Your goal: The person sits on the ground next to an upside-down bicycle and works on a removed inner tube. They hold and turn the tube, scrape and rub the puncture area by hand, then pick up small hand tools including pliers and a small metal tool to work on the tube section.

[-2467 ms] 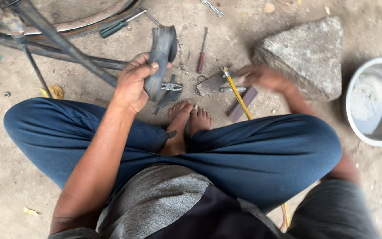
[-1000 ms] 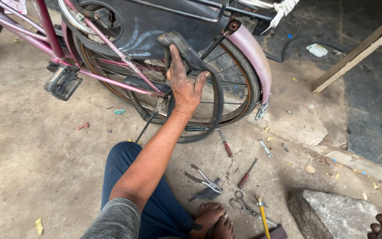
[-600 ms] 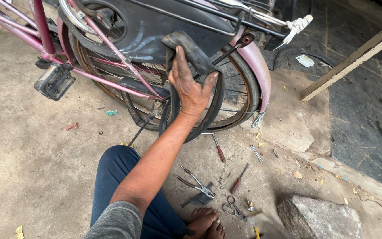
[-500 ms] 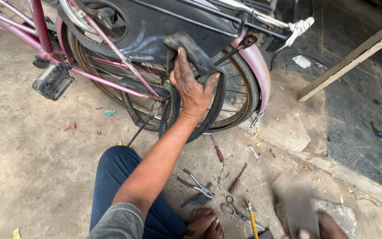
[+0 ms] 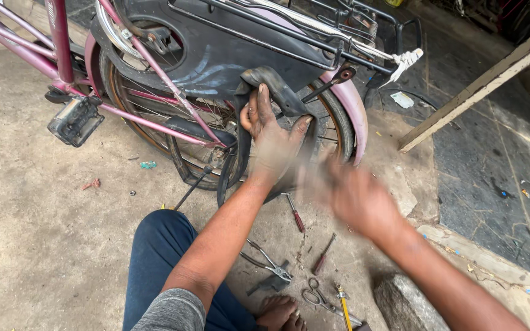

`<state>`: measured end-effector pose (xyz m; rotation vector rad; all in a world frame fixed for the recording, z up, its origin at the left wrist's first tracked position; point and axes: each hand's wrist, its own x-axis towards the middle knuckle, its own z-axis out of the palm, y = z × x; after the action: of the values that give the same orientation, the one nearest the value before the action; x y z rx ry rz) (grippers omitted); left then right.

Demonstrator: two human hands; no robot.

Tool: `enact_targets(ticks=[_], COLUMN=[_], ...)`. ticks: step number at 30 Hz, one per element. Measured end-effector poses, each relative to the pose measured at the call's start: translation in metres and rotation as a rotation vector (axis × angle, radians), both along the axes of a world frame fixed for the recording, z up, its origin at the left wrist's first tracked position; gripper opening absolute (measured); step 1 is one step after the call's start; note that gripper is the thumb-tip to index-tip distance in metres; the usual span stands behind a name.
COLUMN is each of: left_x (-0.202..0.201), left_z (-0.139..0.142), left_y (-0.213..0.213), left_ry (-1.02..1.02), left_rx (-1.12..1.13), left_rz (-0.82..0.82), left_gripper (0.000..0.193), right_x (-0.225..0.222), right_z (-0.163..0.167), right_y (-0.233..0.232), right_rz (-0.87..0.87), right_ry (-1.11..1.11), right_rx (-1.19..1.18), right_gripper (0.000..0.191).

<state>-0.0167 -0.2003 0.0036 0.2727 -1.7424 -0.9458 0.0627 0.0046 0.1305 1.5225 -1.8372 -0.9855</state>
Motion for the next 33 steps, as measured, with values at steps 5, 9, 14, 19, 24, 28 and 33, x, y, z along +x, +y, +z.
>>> enact_targets(ticks=[5, 9, 14, 19, 24, 28, 33], left_x=[-0.015, -0.014, -0.016, -0.017, -0.016, -0.014, -0.017], left_z=[0.009, -0.001, 0.001, 0.003, 0.004, 0.005, 0.004], left_y=[-0.005, -0.001, 0.003, 0.010, 0.010, 0.010, 0.011], left_ry=[0.161, 0.166, 0.250, 0.231, 0.200, 0.238, 0.150], left_rx=[-0.036, -0.023, -0.189, -0.103, -0.031, -0.107, -0.030], left_rz=[0.157, 0.101, 0.235, 0.196, 0.100, 0.174, 0.123], left_gripper=[0.110, 0.111, 0.100, 0.104, 0.112, 0.101, 0.113], right_x=[0.053, 0.033, 0.036, -0.012, -0.051, -0.017, 0.048], right_z=[0.026, 0.037, -0.002, -0.040, -0.064, -0.056, -0.015], right_y=[-0.025, -0.029, 0.000, 0.026, 0.034, 0.034, 0.009], right_rz=[0.337, -0.075, 0.259, 0.128, -0.072, -0.026, 0.581], right_ry=[-0.160, -0.350, -0.458, 0.059, -0.140, -0.078, -0.499], right_rx=[-0.163, -0.189, -0.202, 0.002, -0.129, -0.084, -0.224], right_gripper=[0.061, 0.059, 0.031, 0.025, 0.027, 0.032, 0.036])
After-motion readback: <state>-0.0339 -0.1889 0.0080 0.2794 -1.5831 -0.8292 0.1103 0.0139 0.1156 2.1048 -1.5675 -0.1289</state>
